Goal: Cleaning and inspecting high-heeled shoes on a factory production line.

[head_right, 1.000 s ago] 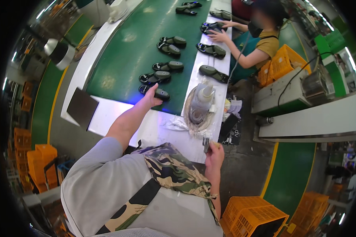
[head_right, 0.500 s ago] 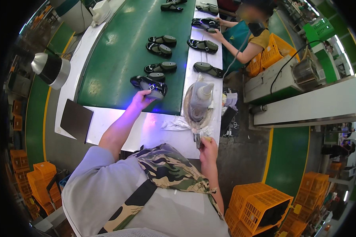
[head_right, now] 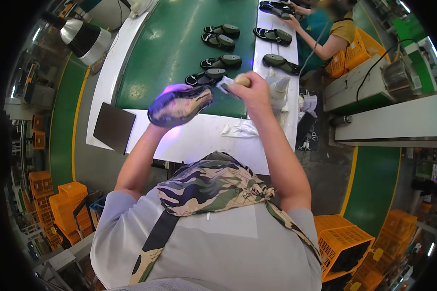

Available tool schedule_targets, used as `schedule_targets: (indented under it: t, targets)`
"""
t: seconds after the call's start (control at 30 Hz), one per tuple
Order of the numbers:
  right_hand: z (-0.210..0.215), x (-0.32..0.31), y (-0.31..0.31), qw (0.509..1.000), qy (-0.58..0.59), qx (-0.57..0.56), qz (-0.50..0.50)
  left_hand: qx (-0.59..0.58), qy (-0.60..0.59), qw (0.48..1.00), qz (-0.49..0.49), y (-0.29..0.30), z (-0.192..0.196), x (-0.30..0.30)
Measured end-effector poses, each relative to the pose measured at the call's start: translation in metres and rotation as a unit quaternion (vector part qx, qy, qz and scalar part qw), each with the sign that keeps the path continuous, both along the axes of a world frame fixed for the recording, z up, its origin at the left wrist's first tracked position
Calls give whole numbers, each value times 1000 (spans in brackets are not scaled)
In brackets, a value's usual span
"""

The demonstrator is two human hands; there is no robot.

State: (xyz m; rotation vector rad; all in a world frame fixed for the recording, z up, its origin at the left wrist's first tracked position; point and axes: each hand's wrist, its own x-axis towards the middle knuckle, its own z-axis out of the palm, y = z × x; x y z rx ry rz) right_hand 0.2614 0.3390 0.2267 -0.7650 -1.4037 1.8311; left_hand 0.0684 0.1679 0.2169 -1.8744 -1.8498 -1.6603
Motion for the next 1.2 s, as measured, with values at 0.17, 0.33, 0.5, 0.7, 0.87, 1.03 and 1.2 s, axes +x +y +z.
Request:
schedule_targets:
  t: [0.17, 0.33, 0.5, 0.7, 0.87, 1.03, 1.2]
  targets:
    - [8, -42, -16, 994, 27, 27, 104, 2, -18, 997, -79, -30, 7, -22]
    - [6, -54, -27, 993, 35, 29, 113, 0, 104, 994, -27, -44, 33, -16]
    - [12, -54, -35, 988, 116, -62, 83, 0, 115, 993, -9, -45, 36, -8]
    - [8, -45, -30, 987, 98, -55, 111, 1, 124, 992, -15, -29, 38, 1]
    - [21, -27, -42, 975, 126, -110, 147, -35, 116, 993, 2, -16, 35, 7]
    - [46, -15, -41, 974, 138, -105, 146, -134, 80, 988, 5, -12, 34, 17]
    - [52, -14, -29, 986, 82, 5, 148, -304, 33, 952, -34, -15, 37, 18]
